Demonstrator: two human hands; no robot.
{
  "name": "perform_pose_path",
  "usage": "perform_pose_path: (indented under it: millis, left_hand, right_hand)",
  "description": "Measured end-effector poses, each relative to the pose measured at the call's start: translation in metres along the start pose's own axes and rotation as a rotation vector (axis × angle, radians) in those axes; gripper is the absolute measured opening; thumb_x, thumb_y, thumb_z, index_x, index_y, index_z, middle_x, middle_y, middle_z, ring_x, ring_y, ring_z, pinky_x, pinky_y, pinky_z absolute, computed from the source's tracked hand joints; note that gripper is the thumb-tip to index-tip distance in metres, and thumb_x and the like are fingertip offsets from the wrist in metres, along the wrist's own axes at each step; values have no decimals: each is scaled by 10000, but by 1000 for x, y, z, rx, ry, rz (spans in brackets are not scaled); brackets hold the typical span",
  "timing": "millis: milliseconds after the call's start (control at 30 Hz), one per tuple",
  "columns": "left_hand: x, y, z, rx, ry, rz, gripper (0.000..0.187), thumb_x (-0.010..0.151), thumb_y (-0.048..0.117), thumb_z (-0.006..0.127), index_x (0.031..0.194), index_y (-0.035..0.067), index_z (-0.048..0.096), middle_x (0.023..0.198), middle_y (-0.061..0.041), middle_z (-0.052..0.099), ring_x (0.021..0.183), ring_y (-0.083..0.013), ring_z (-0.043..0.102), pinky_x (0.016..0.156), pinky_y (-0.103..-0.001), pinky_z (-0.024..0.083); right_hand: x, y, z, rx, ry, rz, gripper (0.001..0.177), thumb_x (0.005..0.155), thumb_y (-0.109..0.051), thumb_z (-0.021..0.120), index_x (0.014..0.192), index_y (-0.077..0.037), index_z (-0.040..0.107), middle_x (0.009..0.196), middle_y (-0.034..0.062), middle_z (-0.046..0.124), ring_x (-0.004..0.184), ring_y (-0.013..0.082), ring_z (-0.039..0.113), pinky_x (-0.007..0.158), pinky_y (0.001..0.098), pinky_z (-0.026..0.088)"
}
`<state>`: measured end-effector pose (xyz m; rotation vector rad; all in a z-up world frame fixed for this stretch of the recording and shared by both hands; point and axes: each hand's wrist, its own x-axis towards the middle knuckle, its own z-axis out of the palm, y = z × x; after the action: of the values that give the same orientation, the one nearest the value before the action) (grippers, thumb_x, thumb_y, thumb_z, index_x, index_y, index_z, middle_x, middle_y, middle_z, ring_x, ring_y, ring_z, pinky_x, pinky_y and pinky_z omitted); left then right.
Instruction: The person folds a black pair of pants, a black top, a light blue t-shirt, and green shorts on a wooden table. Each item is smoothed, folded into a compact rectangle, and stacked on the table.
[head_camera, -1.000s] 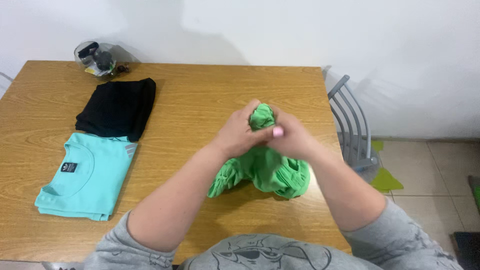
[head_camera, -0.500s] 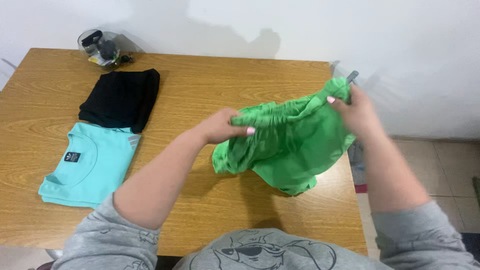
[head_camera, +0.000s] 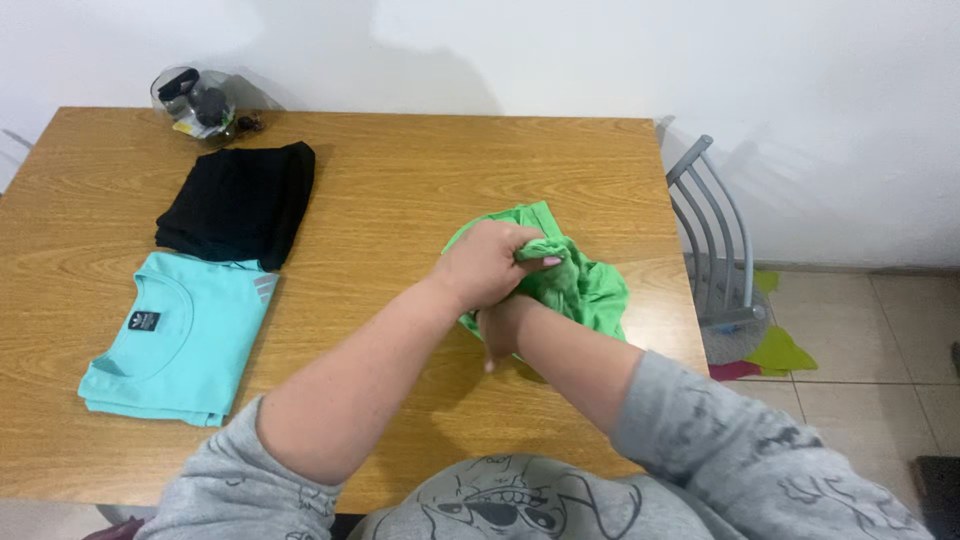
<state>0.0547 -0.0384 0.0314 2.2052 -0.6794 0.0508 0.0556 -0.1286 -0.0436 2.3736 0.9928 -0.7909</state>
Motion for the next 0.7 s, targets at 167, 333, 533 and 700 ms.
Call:
perform_pose_path:
  millis: [167,333,533,700]
  left_hand:
    - [-6,-12,-9,137,-11,24,242,871,381,673,956,159,720,926,-95,707,909,-339,632,761,-451,504]
    - [-10,-19,-38,321,-30,14,279,856,397,681,1002,161,717,948,-83,669,935,-331,627,756,-459,497]
    - [-6,-1,-64,130,-56,55,227,853,328,707,1003,159,722,948,-64,681,901,-285,645,758,-393,517]
    - [-15,-14,-108,119,30,-40,182,881,261,712,1015,140,732,923,-50,705,837,-212,662,748,-349,529]
  right_hand:
    - [-15,-9,-4,226,-71,-52,464,783,-391,767,1124,-76,742,1240,97,696,1137,268,625,975,385,488]
    - [-90,18,-3,731,381,47,264,894,-299,672,1110,-150,687,1050,66,756,980,241,709,888,369,552]
    - [-60,59,24,754,983,196,731,577,-107,807,1238,-56,498,1083,224,620,1045,441,547,864,496,444]
    - [-37,66,83,1048,888,233,583,721,-90,758,1256,-90,525,1129,176,638,1062,347,612,884,437,508]
